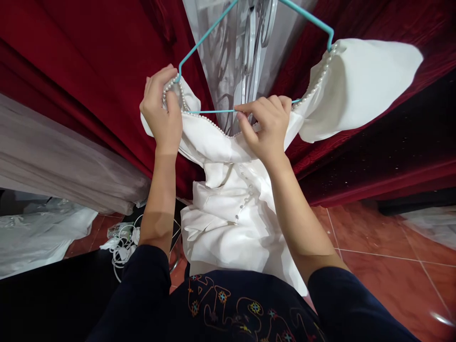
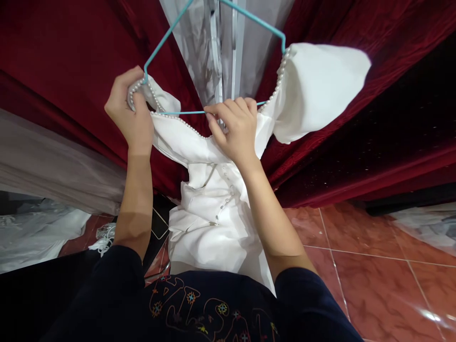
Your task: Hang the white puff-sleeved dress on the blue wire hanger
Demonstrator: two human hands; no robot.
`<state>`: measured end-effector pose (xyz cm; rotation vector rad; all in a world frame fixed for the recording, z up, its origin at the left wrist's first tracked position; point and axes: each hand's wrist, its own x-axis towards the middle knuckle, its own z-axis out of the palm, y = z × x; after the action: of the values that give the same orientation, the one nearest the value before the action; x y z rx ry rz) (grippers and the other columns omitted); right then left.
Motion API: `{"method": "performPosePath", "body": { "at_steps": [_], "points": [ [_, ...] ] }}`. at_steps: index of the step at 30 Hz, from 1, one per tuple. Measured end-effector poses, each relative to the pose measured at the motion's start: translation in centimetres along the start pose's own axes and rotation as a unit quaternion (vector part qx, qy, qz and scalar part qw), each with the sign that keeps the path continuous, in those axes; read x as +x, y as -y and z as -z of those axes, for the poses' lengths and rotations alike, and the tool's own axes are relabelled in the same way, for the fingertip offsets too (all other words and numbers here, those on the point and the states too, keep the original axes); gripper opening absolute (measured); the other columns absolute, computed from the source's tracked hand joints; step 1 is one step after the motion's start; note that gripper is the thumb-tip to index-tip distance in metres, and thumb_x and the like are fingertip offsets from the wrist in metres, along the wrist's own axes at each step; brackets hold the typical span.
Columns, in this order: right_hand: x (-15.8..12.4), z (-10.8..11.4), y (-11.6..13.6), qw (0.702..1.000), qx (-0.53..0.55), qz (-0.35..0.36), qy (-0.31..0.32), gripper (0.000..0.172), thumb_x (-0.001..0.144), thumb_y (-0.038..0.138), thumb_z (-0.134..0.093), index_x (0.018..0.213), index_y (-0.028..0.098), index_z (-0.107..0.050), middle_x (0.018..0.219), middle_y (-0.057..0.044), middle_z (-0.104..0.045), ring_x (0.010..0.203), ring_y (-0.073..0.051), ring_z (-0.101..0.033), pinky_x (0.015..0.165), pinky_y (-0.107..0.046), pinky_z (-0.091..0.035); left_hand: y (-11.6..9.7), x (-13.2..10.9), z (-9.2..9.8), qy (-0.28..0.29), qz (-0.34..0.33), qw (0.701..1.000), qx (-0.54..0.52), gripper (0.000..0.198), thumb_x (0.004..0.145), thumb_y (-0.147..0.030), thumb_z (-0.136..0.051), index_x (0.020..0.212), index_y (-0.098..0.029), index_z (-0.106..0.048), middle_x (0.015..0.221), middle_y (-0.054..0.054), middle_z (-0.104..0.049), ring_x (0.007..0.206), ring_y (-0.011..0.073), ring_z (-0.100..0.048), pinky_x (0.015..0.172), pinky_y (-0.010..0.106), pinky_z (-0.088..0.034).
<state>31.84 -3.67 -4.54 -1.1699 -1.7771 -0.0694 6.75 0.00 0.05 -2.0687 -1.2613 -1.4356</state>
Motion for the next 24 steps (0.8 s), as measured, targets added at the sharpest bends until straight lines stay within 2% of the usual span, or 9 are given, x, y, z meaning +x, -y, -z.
{"method": "performPosePath", "body": {
  "at_steps": [3,5,9,12,15,17,19,21,24],
  "points": [
    [0.3,0.8,-0.9,1.000,-0.004,0.015,0.006,0.040,0.105,0.058,-0.039,0.105,0.032,-0.070,0.093,-0.005,-0.071,0.100,-0.027,-0.062,0.109,-0.056,-0.044,1.8,0.6,0.5,-0.090,0.019,0.995,-0.029,0.031,0.120,-0.027,-0.034,0.110,-0.022,-0.063,0.108,-0.007,-0.070,0.105,0.0090,-0.061,0.100,0.030,-0.050],
    [0.5,1.1,-1.5,1.000,0.002,0.030,0.007,0.040,0.105,0.057,-0.042,0.104,0.030,-0.071,0.091,-0.005,-0.069,0.100,-0.027,-0.063,0.108,-0.055,-0.044,3.0,0.6,1.3,-0.096,0.055,0.993,-0.034,0.034,0.118,-0.035,-0.043,0.101,-0.018,-0.068,0.099,-0.006,-0.073,0.096,0.0091,-0.063,0.093,0.029,-0.052],
    [0.6,0.8,-1.9,0.998,0.029,0.057,-0.007,0.031,0.106,0.045,-0.045,0.106,0.029,-0.071,0.090,-0.006,-0.067,0.097,-0.026,-0.062,0.106,-0.052,-0.044,4.4,-1.3,3.0,-0.045,0.181,0.981,-0.044,0.026,0.109,-0.032,-0.058,0.097,-0.014,-0.073,0.092,-0.003,-0.077,0.089,0.0100,-0.069,0.085,0.027,-0.054],
    [0.4,0.3,-1.8,0.996,0.054,0.072,-0.018,0.029,0.106,0.040,-0.045,0.108,0.030,-0.072,0.090,-0.005,-0.067,0.093,-0.025,-0.061,0.103,-0.050,-0.044,3.1,-3.5,3.4,0.054,0.216,0.972,-0.081,0.018,0.095,-0.018,-0.059,0.097,-0.015,-0.077,0.093,-0.001,-0.080,0.089,0.0136,-0.073,0.081,0.027,-0.057],
    [0.2,0.0,-1.7,0.994,0.078,0.080,-0.022,0.030,0.107,0.041,-0.045,0.109,0.030,-0.073,0.091,-0.005,-0.068,0.091,-0.024,-0.061,0.101,-0.050,-0.044,-0.2,-5.2,3.4,0.195,0.152,0.962,-0.113,0.029,0.089,-0.011,-0.054,0.102,-0.017,-0.080,0.105,0.002,-0.081,0.097,0.0192,-0.076,0.088,0.029,-0.059],
    [0.2,0.0,-1.7,0.994,0.080,0.077,-0.021,0.030,0.107,0.041,-0.044,0.110,0.030,-0.073,0.090,-0.004,-0.068,0.091,-0.024,-0.062,0.101,-0.049,-0.045,-3.0,-5.6,3.4,0.229,0.091,0.960,-0.131,0.033,0.090,-0.010,-0.054,0.106,-0.018,-0.081,0.108,0.002,-0.081,0.098,0.0199,-0.077,0.092,0.030,-0.060],
    [0.3,0.0,-1.7,0.995,0.072,0.070,-0.017,0.029,0.107,0.040,-0.045,0.110,0.031,-0.072,0.090,-0.004,-0.068,0.093,-0.024,-0.063,0.102,-0.050,-0.045,-5.6,-5.2,3.4,0.205,0.030,0.968,-0.144,0.032,0.093,-0.010,-0.053,0.108,-0.022,-0.080,0.110,0.001,-0.080,0.102,0.0203,-0.076,0.097,0.034,-0.060],
    [0.3,0.0,-1.7,0.996,0.065,0.064,-0.014,0.028,0.106,0.040,-0.045,0.110,0.031,-0.072,0.092,-0.005,-0.069,0.096,-0.024,-0.064,0.105,-0.052,-0.045,-7.2,-4.2,3.2,0.148,-0.027,0.979,-0.135,0.029,0.097,-0.013,-0.055,0.107,-0.026,-0.079,0.116,0.000,-0.078,0.114,0.0216,-0.072,0.106,0.040,-0.058],
    [0.1,0.1,-1.7,0.996,0.061,0.068,-0.011,0.029,0.106,0.037,-0.044,0.113,0.032,-0.071,0.100,-0.005,-0.071,0.101,-0.025,-0.065,0.108,-0.054,-0.045,-7.4,-2.7,2.3,0.085,-0.049,0.989,-0.114,0.027,0.100,-0.016,-0.055,0.114,-0.028,-0.075,0.128,0.000,-0.073,0.127,0.0226,-0.066,0.115,0.043,-0.052]
  ]
}}
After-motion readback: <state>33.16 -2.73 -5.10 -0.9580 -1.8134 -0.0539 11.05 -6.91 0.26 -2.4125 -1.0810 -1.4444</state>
